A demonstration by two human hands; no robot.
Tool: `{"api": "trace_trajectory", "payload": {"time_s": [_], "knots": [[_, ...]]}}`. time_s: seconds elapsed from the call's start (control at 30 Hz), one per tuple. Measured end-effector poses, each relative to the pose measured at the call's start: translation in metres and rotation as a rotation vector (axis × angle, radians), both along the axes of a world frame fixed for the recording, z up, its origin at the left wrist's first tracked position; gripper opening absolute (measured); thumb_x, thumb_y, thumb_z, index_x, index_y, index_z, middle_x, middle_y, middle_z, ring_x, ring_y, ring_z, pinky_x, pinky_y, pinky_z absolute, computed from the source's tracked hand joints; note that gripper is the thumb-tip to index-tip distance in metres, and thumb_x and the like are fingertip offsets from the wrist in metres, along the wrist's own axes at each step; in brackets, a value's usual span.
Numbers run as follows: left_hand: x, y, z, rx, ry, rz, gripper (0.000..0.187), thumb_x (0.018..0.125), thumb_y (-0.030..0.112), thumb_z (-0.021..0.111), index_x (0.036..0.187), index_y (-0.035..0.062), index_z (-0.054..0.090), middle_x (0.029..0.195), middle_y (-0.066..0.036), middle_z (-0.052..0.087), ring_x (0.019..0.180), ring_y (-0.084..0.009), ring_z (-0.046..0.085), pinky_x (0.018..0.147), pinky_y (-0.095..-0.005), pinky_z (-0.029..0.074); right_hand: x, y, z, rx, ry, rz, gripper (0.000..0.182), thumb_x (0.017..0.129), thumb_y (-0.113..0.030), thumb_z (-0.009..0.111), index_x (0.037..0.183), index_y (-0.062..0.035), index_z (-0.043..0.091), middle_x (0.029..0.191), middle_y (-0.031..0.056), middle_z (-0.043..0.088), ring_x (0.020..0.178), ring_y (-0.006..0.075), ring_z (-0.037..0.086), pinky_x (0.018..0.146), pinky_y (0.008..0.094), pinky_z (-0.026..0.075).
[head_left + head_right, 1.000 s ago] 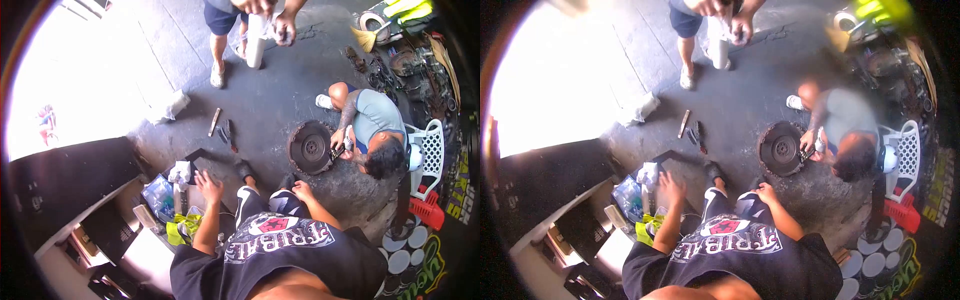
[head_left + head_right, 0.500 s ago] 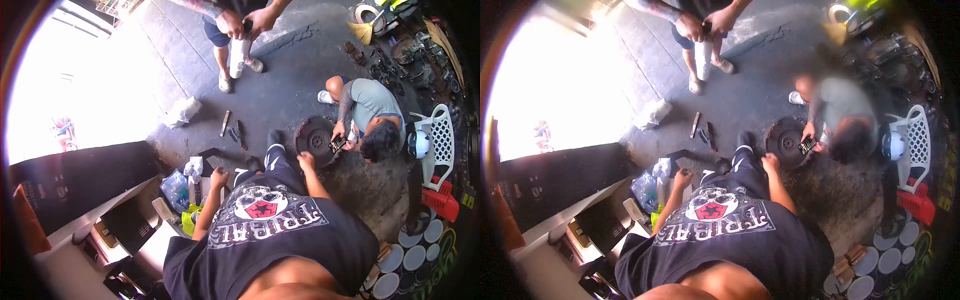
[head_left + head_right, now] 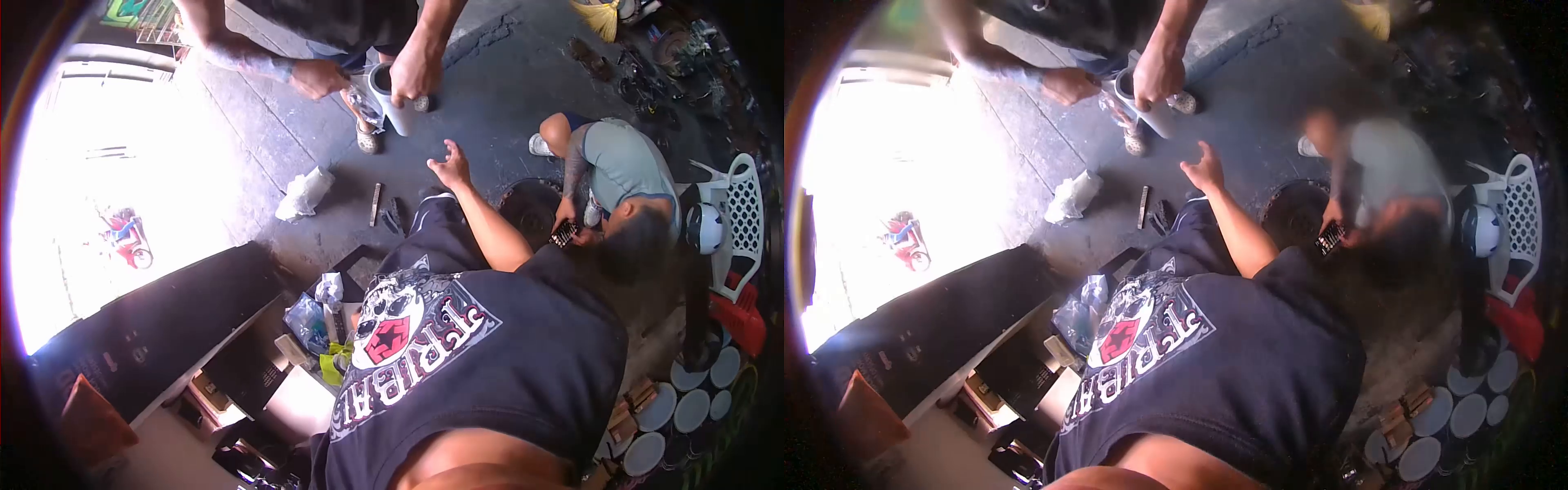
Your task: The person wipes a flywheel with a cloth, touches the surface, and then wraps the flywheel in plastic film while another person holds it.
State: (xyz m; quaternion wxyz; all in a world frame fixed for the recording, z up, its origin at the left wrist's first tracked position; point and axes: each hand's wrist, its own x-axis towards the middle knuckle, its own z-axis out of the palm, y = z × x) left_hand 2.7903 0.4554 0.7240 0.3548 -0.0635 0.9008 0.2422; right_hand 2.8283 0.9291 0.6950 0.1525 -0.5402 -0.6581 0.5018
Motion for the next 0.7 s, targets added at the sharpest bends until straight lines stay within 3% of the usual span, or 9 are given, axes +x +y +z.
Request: {"api": "trace_trajectory", "payload": {"time_s": [0.07,0.1,0.17,0.27,0.33,0.4,0.43,0.57,0.7], "knots": [[-0.006,0.007,-0.004,0.013,-0.003,0.008,0.044,0.077,0.025,0.071,0.108,-0.0045,0.064,0.096,-0.016,0.069,0.086,-0.0211,0.066,0.078,-0.0315,0.050,-0.010,0.003,0.008,0.290,0.128,-0.072,0.085,0.061,-0.026,0.082,0.131,0.0013,0.043,0.124,0.0236,0.054,0.114,0.0348,0.054,0.097,0.0402,0.044],[-0.009,0.012,-0.007,0.020,-0.002,0.016,0.043,0.077,0.025,0.071,0.108,-0.0045,0.064,0.096,-0.016,0.069,0.085,-0.0207,0.066,0.077,-0.0312,0.050,-0.013,0.004,0.019,0.278,0.122,-0.059,0.085,0.061,-0.026,0.082,0.131,0.0013,0.043,0.124,0.0236,0.054,0.114,0.0348,0.054,0.097,0.0402,0.044],[-0.019,0.026,-0.015,0.052,0.000,0.018,0.043,0.077,0.025,0.071,0.108,-0.0046,0.064,0.095,-0.016,0.069,0.083,-0.0199,0.066,0.075,-0.0308,0.051,-0.029,0.018,0.049,0.502,0.269,0.011,0.095,0.054,-0.025,0.087,0.131,0.0034,0.038,0.125,0.0241,0.051,0.115,0.0355,0.052,0.098,0.0419,0.042],[-0.033,0.043,-0.023,0.122,-0.007,0.044,0.042,0.078,0.024,0.070,0.108,-0.0047,0.064,0.093,-0.015,0.069,0.080,-0.0187,0.066,0.073,-0.0301,0.051,-0.054,0.039,0.078,0.380,0.509,0.096,0.098,0.049,-0.023,0.088,0.129,0.0047,0.039,0.124,0.0239,0.050,0.115,0.0351,0.051,0.097,0.0425,0.042],[-0.038,0.084,0.024,0.204,-0.034,0.145,0.042,0.078,0.023,0.071,0.109,-0.0049,0.063,0.091,-0.014,0.069,0.076,-0.0177,0.065,0.069,-0.0294,0.051,-0.065,0.037,0.060,0.441,0.457,0.066,0.093,0.050,-0.021,0.088,0.128,0.0019,0.043,0.121,0.0222,0.053,0.113,0.0351,0.053,0.095,0.0413,0.043],[-0.041,0.088,0.026,0.179,-0.037,0.135,0.042,0.078,0.022,0.071,0.109,-0.0056,0.063,0.091,-0.014,0.069,0.074,-0.0175,0.065,0.067,-0.0290,0.051,-0.072,0.040,0.058,0.430,0.576,0.216,0.086,0.051,-0.020,0.087,0.126,-0.0019,0.048,0.120,0.0192,0.055,0.111,0.0339,0.054,0.095,0.0400,0.043],[-0.040,0.086,0.028,0.149,-0.048,0.120,0.043,0.078,0.021,0.071,0.109,-0.0064,0.062,0.090,-0.014,0.068,0.072,-0.0173,0.065,0.065,-0.0286,0.051,-0.073,0.029,0.056,0.434,0.527,0.052,0.080,0.053,-0.020,0.086,0.124,-0.0047,0.052,0.120,0.0171,0.056,0.111,0.0324,0.055,0.095,0.0391,0.043],[-0.038,0.081,0.005,0.202,-0.056,0.091,0.045,0.077,0.022,0.072,0.108,-0.0081,0.062,0.091,-0.014,0.068,0.073,-0.0174,0.065,0.066,-0.0291,0.052,-0.072,0.031,0.049,0.197,0.639,0.060,0.076,0.058,-0.020,0.084,0.124,-0.0039,0.051,0.117,0.0124,0.058,0.107,0.0245,0.058,0.092,0.0356,0.046],[-0.039,0.098,-0.020,0.334,-0.079,0.226,0.046,0.079,0.025,0.071,0.109,-0.0080,0.062,0.091,-0.015,0.069,0.075,-0.0177,0.065,0.067,-0.0295,0.053,-0.069,0.023,0.095,0.262,0.636,0.141,0.066,0.061,-0.015,0.084,0.117,-0.0004,0.052,0.111,0.0114,0.060,0.099,0.0207,0.060,0.089,0.0361,0.049]]}}
